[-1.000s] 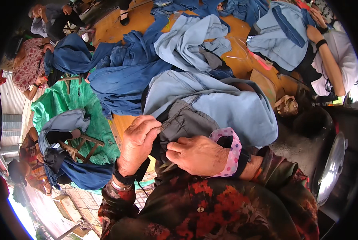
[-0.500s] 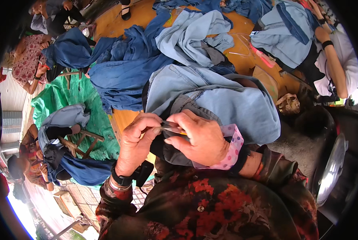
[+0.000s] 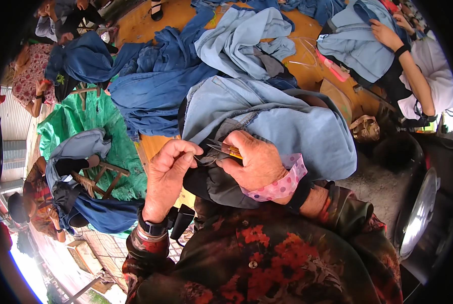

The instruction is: Using a seam ripper or small scissors to remove threads or tags from denim garments in an outdoor workshop setting.

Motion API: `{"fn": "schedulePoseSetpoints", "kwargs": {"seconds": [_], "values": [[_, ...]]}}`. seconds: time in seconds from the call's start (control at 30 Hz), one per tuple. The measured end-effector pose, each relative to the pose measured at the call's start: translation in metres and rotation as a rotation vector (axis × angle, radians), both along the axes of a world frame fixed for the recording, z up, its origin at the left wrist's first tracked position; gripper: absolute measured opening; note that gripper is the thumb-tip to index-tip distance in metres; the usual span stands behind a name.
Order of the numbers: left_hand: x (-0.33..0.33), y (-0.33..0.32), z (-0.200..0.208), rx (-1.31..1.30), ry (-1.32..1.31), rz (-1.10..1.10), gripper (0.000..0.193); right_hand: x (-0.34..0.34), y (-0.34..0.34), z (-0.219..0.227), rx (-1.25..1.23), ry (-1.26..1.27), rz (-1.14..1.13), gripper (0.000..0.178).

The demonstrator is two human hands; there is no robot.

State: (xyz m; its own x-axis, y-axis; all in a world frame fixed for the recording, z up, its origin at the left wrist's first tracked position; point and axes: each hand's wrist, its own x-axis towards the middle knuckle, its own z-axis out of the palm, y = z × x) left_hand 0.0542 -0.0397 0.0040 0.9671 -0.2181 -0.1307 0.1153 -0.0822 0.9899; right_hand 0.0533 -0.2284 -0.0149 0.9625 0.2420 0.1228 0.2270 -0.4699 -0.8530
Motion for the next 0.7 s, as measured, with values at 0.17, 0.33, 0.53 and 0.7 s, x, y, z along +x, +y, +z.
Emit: {"fn": "schedulePoseSetpoints", "kwargs": {"seconds": [0.17,0.33,0.53,0.7], "values": [[-0.001,-0.006,0.003,0.205,-0.218,-0.057,0.017,-0.002,-0.001,0.003,0.020,0.020,0.001,0.031],[-0.003,-0.013,-0.001,0.310,-0.398,-0.021,0.016,-0.008,-0.010,0.016,0.198,0.177,-0.013,0.028],[-0.005,-0.013,0.005,0.343,-0.350,-0.019,0.015,-0.022,-0.032,0.058,0.422,0.652,0.096,0.028],[-0.005,-0.012,0.001,0.321,-0.375,-0.071,0.017,-0.034,-0.028,0.048,0.455,0.769,0.171,0.035]]}}
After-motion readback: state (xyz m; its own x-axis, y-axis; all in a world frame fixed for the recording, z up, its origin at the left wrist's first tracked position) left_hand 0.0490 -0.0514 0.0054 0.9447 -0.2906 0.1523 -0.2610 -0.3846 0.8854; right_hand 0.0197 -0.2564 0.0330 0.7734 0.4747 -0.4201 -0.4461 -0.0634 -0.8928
